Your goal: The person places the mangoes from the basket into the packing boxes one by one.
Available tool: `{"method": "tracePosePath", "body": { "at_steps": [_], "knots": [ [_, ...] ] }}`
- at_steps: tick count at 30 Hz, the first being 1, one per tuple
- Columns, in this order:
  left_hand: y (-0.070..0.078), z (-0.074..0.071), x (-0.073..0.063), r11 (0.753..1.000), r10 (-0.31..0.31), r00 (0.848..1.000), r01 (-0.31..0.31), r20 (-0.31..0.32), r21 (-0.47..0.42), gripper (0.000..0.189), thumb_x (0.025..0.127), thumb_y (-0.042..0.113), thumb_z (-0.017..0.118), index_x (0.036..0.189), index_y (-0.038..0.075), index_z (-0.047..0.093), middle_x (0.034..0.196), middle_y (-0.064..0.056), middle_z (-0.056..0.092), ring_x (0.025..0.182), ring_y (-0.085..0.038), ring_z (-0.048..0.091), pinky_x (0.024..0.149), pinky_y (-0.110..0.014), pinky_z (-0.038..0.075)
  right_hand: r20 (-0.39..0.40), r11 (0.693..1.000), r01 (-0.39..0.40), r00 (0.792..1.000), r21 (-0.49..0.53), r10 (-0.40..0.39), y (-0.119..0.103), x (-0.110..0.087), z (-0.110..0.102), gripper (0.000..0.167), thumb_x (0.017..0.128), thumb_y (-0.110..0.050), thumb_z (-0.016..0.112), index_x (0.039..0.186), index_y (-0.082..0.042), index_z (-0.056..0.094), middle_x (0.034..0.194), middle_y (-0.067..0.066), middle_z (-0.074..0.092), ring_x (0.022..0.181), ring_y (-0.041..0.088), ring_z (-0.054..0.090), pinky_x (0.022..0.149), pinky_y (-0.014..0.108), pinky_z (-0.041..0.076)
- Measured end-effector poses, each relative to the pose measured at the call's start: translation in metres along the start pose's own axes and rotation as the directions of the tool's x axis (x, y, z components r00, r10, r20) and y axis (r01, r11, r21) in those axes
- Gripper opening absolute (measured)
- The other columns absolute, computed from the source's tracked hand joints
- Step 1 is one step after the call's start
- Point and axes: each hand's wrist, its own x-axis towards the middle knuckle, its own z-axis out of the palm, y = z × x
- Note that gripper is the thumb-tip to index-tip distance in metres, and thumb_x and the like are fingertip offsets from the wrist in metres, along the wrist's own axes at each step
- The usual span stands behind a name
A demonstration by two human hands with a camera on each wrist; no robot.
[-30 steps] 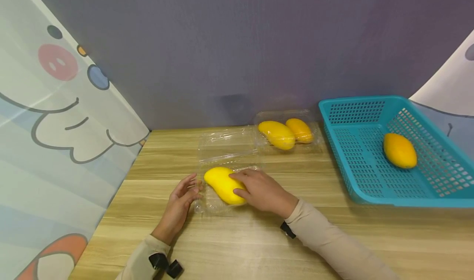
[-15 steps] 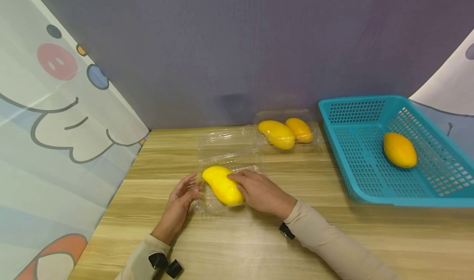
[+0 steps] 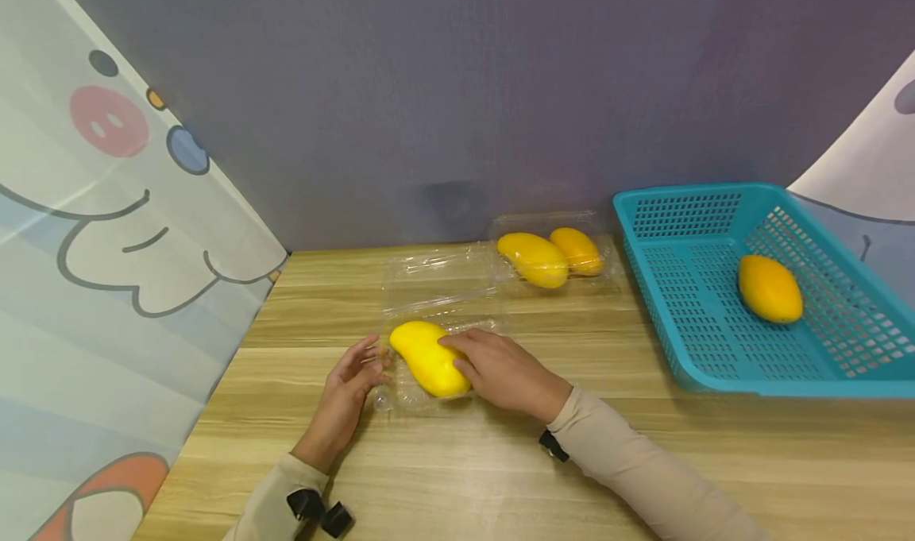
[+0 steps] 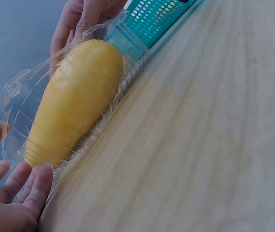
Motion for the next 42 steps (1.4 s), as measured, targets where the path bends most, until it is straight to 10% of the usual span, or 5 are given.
{"method": "tracePosePath", "body": {
  "at_steps": [19,42],
  "knots": [
    [0.000,-0.001,-0.001,0.999,-0.015,1.000,0.015,-0.004,0.029,0.057,0.092,-0.001,0.056,0.147,0.009,0.044,0.127,-0.004,0.052,0.115,-0.015,0.055,0.088,-0.022,0.052,-0.065,0.999,0.030,0.997,-0.027,-0.032,0.002,-0.003,-0.006,0.038,0.105,-0.026,0.048,0.141,-0.019,0.055,0.141,0.004,0.058,0.133,0.027,0.054,0.109,0.049,0.045],
    [0.001,-0.002,-0.001,0.999,-0.012,1.000,0.012,-0.004,0.042,0.057,0.092,-0.002,0.056,0.147,0.009,0.044,0.128,-0.006,0.053,0.115,-0.014,0.056,0.089,-0.022,0.052,-0.239,0.997,-0.041,0.971,-0.065,0.024,0.023,-0.032,-0.089,0.038,0.107,-0.025,0.042,0.143,-0.016,0.052,0.144,0.012,0.056,0.129,0.036,0.055,0.102,0.058,0.046]
  ]
}}
